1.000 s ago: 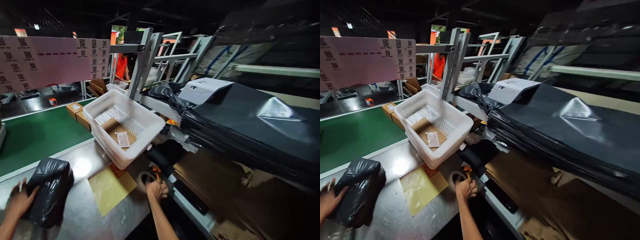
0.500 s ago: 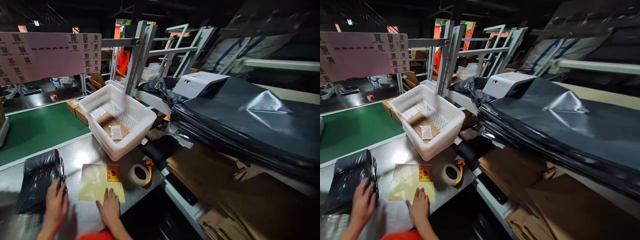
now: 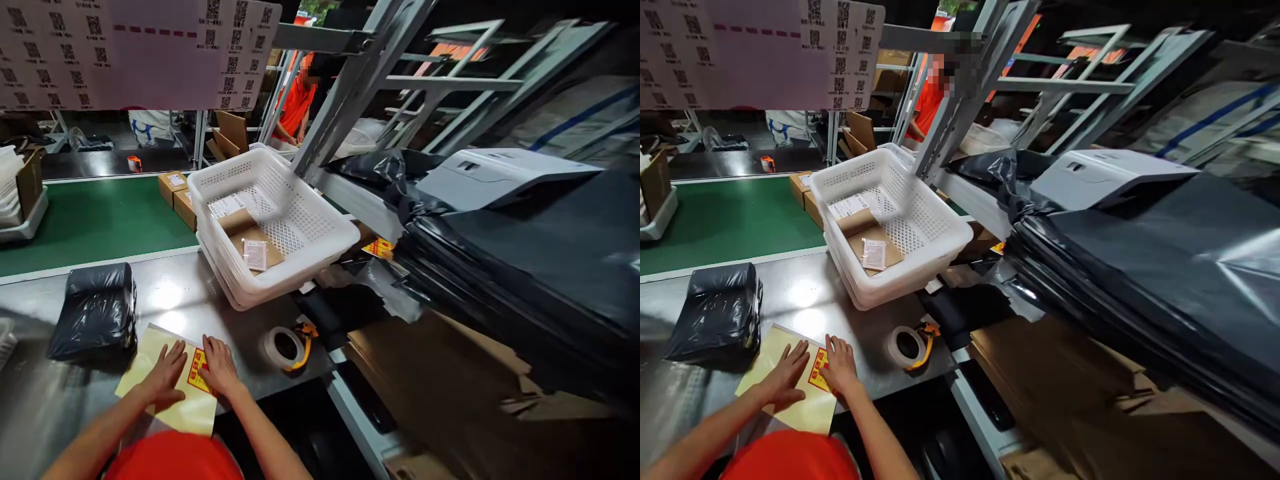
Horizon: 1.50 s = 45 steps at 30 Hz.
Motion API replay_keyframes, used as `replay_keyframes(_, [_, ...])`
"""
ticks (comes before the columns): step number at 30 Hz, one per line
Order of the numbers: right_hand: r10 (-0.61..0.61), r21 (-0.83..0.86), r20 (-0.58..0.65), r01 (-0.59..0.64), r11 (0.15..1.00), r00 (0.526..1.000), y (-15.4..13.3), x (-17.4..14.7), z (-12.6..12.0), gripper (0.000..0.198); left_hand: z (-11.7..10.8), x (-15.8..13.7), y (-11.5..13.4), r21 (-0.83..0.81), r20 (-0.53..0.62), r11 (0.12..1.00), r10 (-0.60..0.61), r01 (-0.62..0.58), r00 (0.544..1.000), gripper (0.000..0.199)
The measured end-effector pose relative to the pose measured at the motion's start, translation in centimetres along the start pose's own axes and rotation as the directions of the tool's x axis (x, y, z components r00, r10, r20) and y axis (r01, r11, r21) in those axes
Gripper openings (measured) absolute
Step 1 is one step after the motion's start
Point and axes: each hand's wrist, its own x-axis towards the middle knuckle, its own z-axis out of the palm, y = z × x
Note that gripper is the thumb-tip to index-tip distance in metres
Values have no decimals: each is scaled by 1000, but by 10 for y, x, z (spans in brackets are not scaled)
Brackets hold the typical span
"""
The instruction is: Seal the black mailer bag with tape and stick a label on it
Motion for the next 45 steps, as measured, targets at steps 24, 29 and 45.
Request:
replay_keyframes(24, [-439, 358, -191, 479, 801, 878, 3, 10, -41, 30, -125, 51, 30, -363, 116, 931, 62, -16, 991, 32])
replay_keyframes(29, [-388, 374, -262, 464, 803, 884, 20, 26, -56, 32, -145, 57, 37, -290, 160, 955, -14, 61, 987, 31])
replay_keyframes(45, [-175, 199, 72, 158, 967, 982, -3, 1, -87, 13, -149, 29, 27, -443, 119, 897, 50, 7, 992, 19])
